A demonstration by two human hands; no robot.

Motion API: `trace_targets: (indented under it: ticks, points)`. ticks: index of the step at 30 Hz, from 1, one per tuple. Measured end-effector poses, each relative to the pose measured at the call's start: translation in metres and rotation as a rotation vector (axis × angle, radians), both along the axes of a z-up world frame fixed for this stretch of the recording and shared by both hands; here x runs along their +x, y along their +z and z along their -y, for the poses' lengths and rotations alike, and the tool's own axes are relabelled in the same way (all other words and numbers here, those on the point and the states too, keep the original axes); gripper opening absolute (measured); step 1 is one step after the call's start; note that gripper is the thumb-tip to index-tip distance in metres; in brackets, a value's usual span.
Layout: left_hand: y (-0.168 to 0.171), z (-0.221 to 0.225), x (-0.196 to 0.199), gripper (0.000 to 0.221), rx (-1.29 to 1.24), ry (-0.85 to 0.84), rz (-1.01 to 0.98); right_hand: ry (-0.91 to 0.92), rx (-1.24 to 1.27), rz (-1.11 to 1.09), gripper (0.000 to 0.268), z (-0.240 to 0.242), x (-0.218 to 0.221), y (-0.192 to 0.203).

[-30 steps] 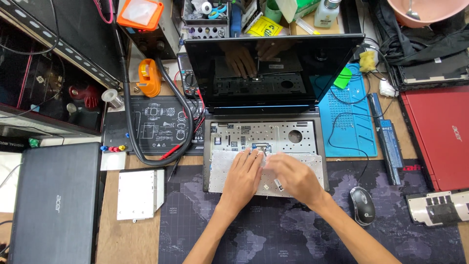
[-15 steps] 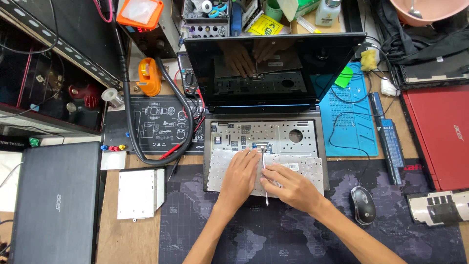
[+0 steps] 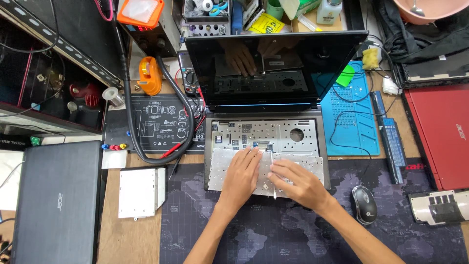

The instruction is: Disassembling a laptop by prying off the keyboard and unscrewing the bottom casing

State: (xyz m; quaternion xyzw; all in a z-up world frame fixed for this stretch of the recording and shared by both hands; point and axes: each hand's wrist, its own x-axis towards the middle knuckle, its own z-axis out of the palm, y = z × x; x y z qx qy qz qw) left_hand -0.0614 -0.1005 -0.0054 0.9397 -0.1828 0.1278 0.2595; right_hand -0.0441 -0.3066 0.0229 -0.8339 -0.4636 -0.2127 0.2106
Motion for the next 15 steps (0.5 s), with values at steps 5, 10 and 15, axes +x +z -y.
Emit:
trace_targets:
  ticks: [5, 10, 15]
  points:
    - [-0.005, 0.001, -0.002, 0.029, 0.031, -0.001, 0.025, -0.07, 0.151, -0.048, 0.021, 0.017, 0.005, -0.027]
    - [-0.008, 0.003, -0.006, 0.029, 0.031, 0.004, 0.046, -0.121, 0.319, -0.029, 0.02, 0.012, 0.01, -0.011]
    - [-0.007, 0.005, -0.01, 0.03, 0.049, 0.031, 0.036, -0.151, 0.358, -0.02, 0.021, 0.013, 0.009, -0.022]
